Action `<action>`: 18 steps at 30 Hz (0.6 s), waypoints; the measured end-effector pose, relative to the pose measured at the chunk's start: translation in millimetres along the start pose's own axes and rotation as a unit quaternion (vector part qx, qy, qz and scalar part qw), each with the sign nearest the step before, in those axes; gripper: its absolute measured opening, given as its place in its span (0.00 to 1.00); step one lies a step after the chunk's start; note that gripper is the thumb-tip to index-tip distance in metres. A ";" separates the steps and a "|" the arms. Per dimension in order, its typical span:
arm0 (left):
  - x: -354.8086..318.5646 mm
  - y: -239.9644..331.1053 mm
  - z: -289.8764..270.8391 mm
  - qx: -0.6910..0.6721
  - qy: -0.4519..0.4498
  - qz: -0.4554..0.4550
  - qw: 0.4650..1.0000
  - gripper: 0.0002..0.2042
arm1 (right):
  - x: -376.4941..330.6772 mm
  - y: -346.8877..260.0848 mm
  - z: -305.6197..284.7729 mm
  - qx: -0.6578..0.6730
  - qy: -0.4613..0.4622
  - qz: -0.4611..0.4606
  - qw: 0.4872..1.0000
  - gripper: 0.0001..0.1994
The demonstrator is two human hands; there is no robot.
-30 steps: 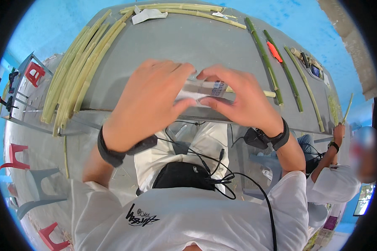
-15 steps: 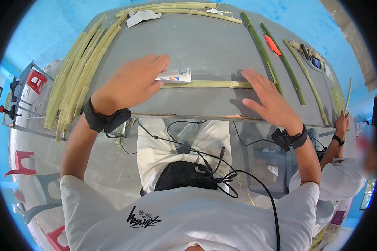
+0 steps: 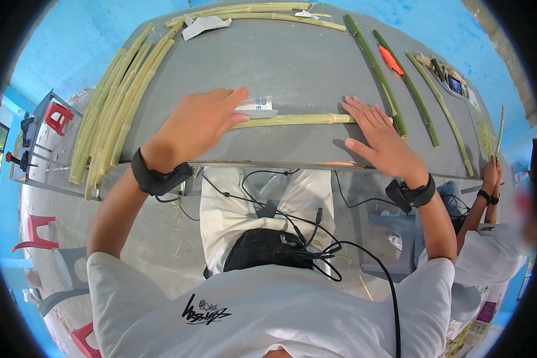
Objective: Manually sanding the surface of bamboo sticks using a piece of abrasive paper.
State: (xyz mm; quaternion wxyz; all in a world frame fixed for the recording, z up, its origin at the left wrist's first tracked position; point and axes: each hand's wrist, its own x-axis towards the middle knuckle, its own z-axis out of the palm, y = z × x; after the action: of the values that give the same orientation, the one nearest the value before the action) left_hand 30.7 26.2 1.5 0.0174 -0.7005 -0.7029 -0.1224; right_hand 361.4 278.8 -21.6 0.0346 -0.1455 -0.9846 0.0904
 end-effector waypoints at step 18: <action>4.9 -14.4 -24.5 -0.180 -0.048 0.109 0.976 0.28 | -2.4 -1.6 8.9 -0.017 0.042 -0.003 0.999 0.38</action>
State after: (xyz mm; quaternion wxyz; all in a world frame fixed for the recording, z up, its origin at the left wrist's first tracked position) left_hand 12.7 26.4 24.1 -0.1295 -0.7698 -0.5883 -0.2108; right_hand 362.4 275.1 -30.1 0.0739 -0.1470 -0.9841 0.0670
